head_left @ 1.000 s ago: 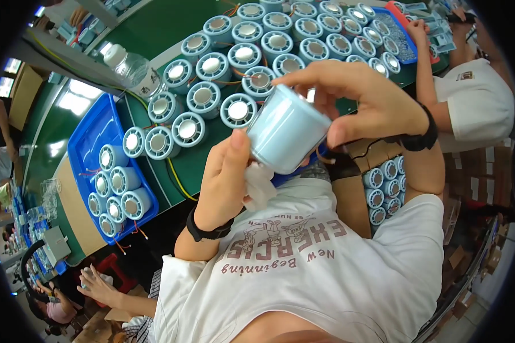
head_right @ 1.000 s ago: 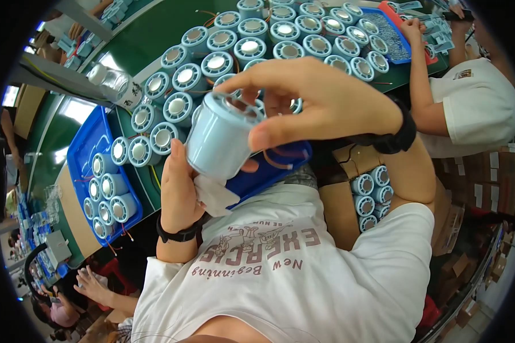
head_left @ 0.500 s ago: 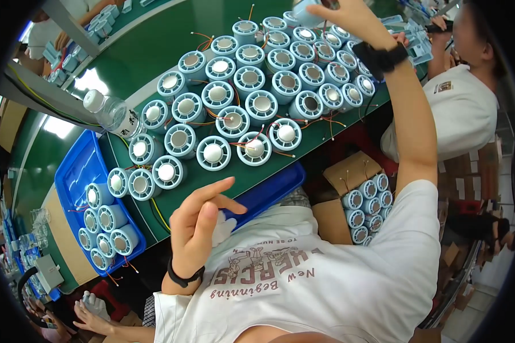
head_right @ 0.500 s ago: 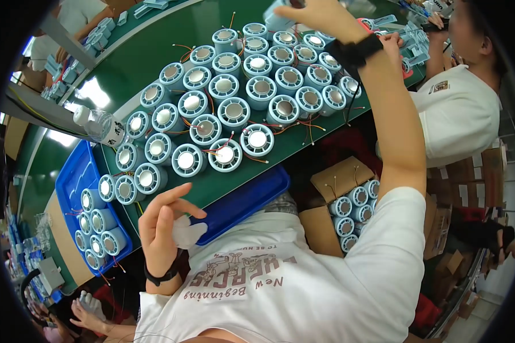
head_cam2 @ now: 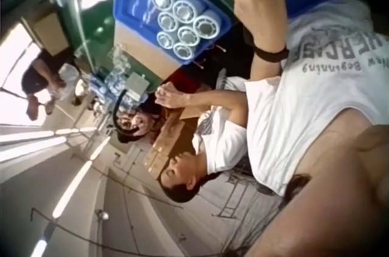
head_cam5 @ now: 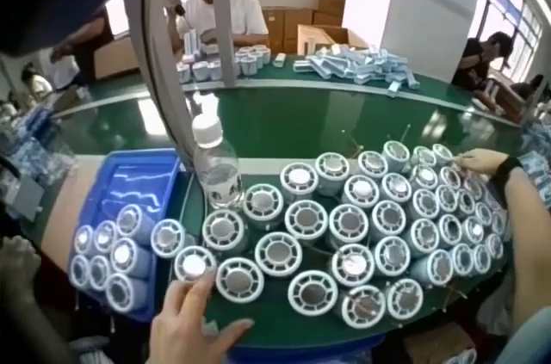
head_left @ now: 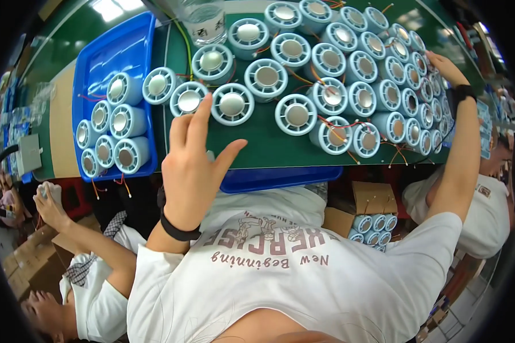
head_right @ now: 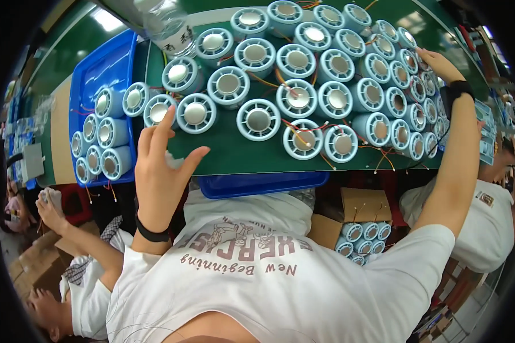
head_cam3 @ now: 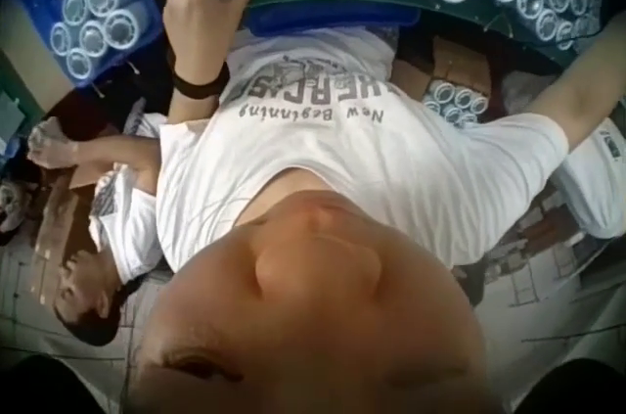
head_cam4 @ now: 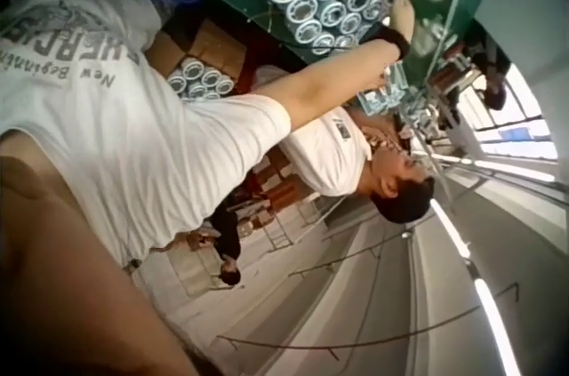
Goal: The person picks up a fan unit, wipes its sides and top with a cloth, and places it back on the table. They repeat this process for several units, occasionally moving boxes or trays to reach more items.
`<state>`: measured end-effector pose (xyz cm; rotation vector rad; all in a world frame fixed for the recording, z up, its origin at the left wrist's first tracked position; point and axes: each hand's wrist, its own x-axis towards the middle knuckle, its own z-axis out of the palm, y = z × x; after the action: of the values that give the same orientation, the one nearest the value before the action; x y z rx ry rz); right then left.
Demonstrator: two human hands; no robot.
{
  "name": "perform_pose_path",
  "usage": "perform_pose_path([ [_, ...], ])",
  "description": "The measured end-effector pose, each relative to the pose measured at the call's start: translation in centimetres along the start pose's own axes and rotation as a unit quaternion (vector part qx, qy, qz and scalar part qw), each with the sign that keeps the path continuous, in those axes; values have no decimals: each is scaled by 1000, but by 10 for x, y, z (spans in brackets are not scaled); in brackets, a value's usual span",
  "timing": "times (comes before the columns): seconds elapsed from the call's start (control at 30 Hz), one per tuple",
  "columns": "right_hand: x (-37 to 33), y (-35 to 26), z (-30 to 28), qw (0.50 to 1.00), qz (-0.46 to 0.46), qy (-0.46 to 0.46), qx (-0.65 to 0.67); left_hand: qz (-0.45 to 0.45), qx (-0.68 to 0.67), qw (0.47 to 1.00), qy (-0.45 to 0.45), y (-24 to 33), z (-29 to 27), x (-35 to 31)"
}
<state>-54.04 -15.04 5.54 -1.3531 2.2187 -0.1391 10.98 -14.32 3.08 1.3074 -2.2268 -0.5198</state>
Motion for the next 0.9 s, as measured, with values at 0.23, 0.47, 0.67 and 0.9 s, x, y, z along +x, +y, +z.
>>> perform_pose_path([
  [0.23,-64,-106,19,924,-190,284,-170,13,56,998,-1,-6,18,18],
  [0.47,-205,-286,132,846,-416,243,-227,-65,-141,983,-100,-10,-7,12],
  [0.67,-225,-328,211,871,-482,92,-32,-144,-510,827,-187,-19,-22,3],
  [0.9,-222,-337,232,846,-442,-41,296,-58,-663,704,-248,-28,-18,-2],
])
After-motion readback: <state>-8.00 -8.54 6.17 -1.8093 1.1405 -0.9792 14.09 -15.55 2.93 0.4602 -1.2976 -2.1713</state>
